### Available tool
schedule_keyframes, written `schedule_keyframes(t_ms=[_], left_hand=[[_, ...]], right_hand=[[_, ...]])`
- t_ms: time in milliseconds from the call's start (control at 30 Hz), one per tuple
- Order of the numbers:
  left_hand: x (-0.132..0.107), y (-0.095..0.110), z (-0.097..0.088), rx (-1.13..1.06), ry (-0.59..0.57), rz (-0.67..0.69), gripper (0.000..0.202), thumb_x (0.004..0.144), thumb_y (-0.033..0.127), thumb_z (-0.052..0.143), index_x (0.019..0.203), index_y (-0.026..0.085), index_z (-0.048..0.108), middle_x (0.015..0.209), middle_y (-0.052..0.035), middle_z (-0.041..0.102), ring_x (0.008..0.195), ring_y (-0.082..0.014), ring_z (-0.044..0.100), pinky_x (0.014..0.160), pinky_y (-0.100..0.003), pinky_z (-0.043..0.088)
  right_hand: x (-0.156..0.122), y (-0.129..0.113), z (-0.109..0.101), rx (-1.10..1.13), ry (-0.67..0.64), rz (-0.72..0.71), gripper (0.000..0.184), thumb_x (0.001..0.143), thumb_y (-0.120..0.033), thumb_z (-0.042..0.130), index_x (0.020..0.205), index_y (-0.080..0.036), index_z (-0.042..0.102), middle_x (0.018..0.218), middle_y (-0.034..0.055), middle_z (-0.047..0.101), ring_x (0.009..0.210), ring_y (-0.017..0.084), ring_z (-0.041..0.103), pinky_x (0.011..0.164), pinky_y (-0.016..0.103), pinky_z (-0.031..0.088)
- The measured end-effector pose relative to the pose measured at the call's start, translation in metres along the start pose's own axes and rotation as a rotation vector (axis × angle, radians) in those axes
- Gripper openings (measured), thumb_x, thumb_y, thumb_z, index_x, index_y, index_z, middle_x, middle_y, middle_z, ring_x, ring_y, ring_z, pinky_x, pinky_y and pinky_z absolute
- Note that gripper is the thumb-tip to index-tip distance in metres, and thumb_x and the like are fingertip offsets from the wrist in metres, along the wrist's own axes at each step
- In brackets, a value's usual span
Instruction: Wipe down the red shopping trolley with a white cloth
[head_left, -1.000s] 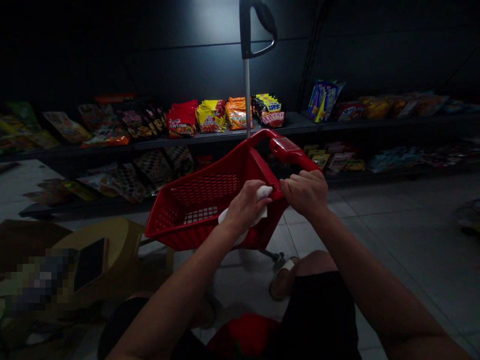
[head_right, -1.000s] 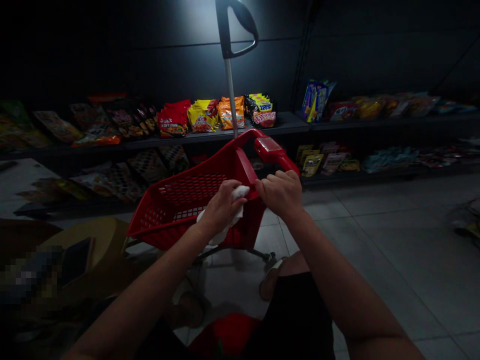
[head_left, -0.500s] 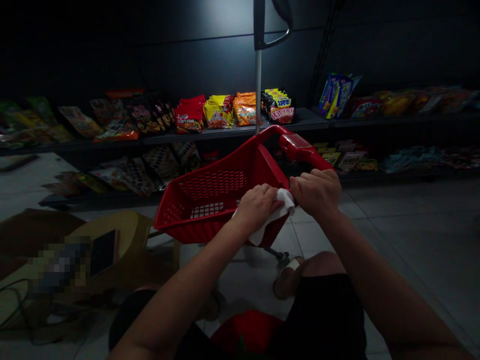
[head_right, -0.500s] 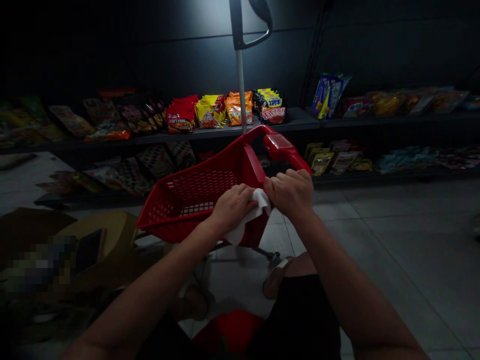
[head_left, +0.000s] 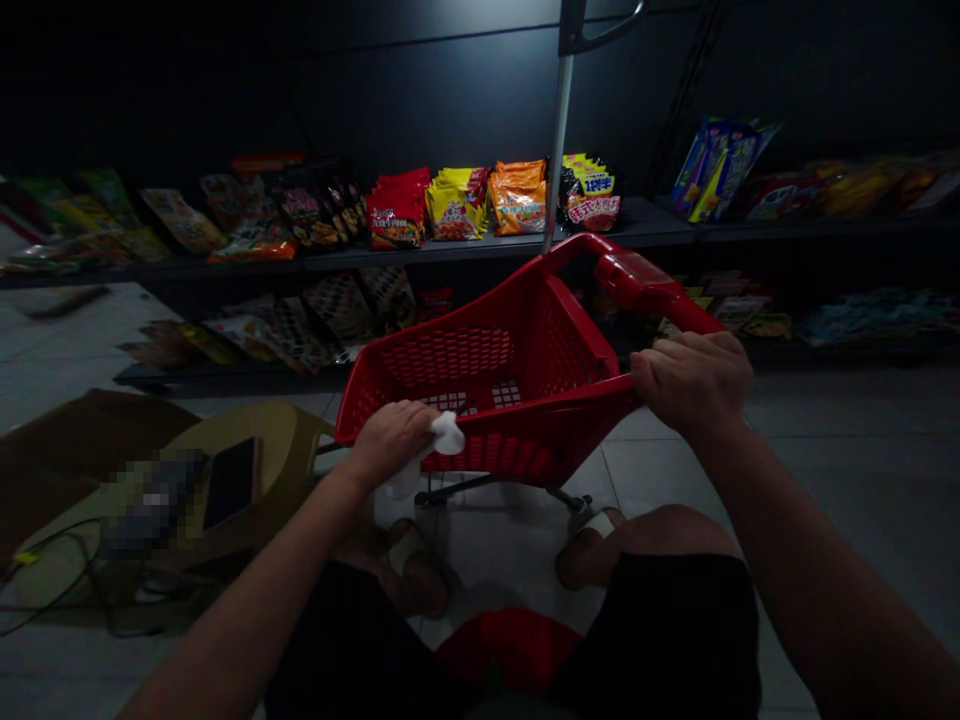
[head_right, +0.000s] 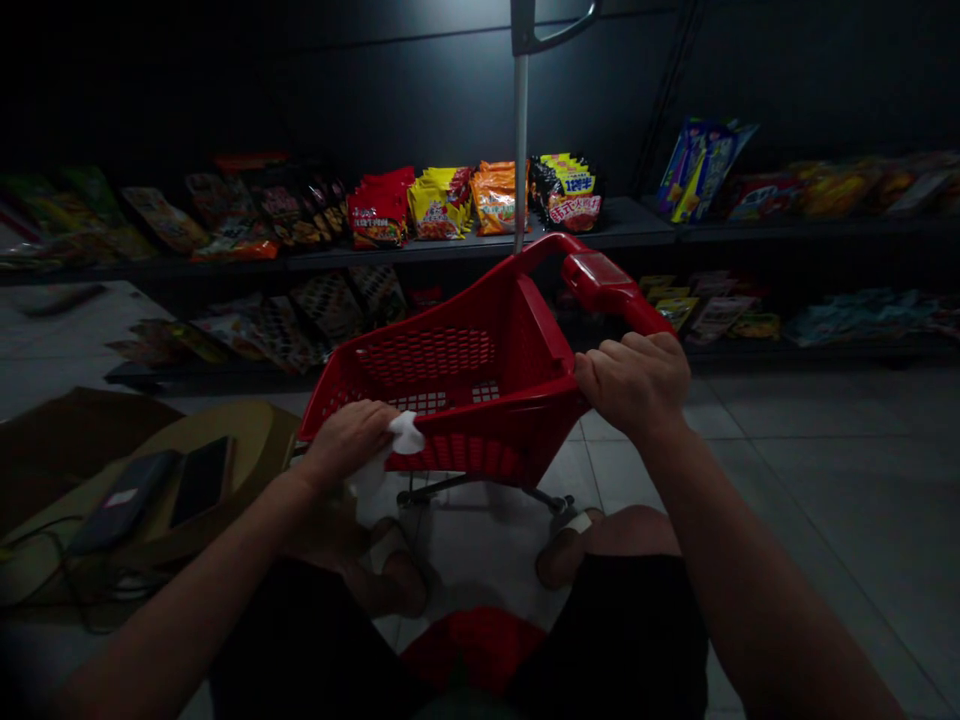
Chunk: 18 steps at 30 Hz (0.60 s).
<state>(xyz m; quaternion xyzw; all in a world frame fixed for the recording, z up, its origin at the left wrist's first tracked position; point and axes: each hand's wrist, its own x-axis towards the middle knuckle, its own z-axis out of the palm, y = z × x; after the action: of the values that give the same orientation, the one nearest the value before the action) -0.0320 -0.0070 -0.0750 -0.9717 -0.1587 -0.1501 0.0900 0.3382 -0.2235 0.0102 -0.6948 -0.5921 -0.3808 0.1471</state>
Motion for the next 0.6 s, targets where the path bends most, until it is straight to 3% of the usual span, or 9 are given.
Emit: schedule_keyframes(t_ms=[133,233,300,400,500,600], left_hand=[[-0.071,-0.070,-0.001,-0.082,0.030,-0.070,0.023,0.097,0.035,0.041,0.099,0.025,0.062,0.092,-0.0029,0.070,0.087,-0.0184,0.063,0.081,-0.034,0.052],[-0.096,-0.089,0.000,-0.111,0.031,-0.152,0.017,0.091,0.030,0.049,0.098,0.027,0.064,0.099,-0.0080,0.071,0.096,-0.0213,0.064,0.091,-0.039,0.050],[-0.096,-0.084,0.000,-0.093,0.001,-0.219,0.014,0.086,0.024,0.053,0.095,0.027,0.064,0.099,-0.0093,0.071,0.096,-0.0229,0.064,0.092,-0.042,0.048],[-0.078,-0.063,0.000,-0.012,-0.050,-0.269,0.015,0.085,0.018,0.052,0.090,0.027,0.063,0.093,-0.0077,0.070,0.092,-0.0237,0.064,0.093,-0.045,0.044],[-0.046,-0.038,-0.003,0.064,-0.130,-0.203,0.016,0.088,0.016,0.049,0.090,0.026,0.061,0.089,-0.0084,0.068,0.087,-0.0243,0.062,0.085,-0.043,0.044],[-0.002,-0.007,-0.002,0.050,-0.135,-0.128,0.014,0.091,0.017,0.048,0.089,0.023,0.060,0.088,-0.0094,0.067,0.083,-0.0243,0.061,0.076,-0.040,0.043]], right_hand=[[-0.001,-0.002,0.002,-0.016,0.022,-0.019,0.042,0.092,-0.031,0.049,0.052,-0.020,0.051,0.055,0.0002,0.055,0.061,0.015,0.040,0.071,0.036,0.025],[0.000,-0.004,0.002,0.001,0.038,-0.012,0.043,0.092,-0.030,0.049,0.051,-0.020,0.049,0.054,0.0005,0.053,0.061,0.015,0.040,0.070,0.036,0.025],[0.001,-0.007,0.003,0.011,0.040,0.009,0.043,0.093,-0.029,0.048,0.051,-0.020,0.050,0.054,0.0008,0.053,0.061,0.015,0.040,0.069,0.036,0.025],[0.003,-0.010,0.003,0.002,0.032,0.044,0.041,0.093,-0.030,0.047,0.054,-0.020,0.052,0.057,0.0012,0.056,0.061,0.015,0.041,0.070,0.036,0.026],[0.003,-0.012,0.003,-0.013,0.018,0.071,0.041,0.094,-0.031,0.046,0.055,-0.019,0.053,0.057,0.0015,0.057,0.061,0.015,0.041,0.071,0.036,0.026],[0.003,-0.014,0.000,-0.038,0.019,0.078,0.043,0.095,-0.031,0.044,0.054,-0.020,0.053,0.055,0.0013,0.056,0.060,0.015,0.040,0.072,0.036,0.026]])
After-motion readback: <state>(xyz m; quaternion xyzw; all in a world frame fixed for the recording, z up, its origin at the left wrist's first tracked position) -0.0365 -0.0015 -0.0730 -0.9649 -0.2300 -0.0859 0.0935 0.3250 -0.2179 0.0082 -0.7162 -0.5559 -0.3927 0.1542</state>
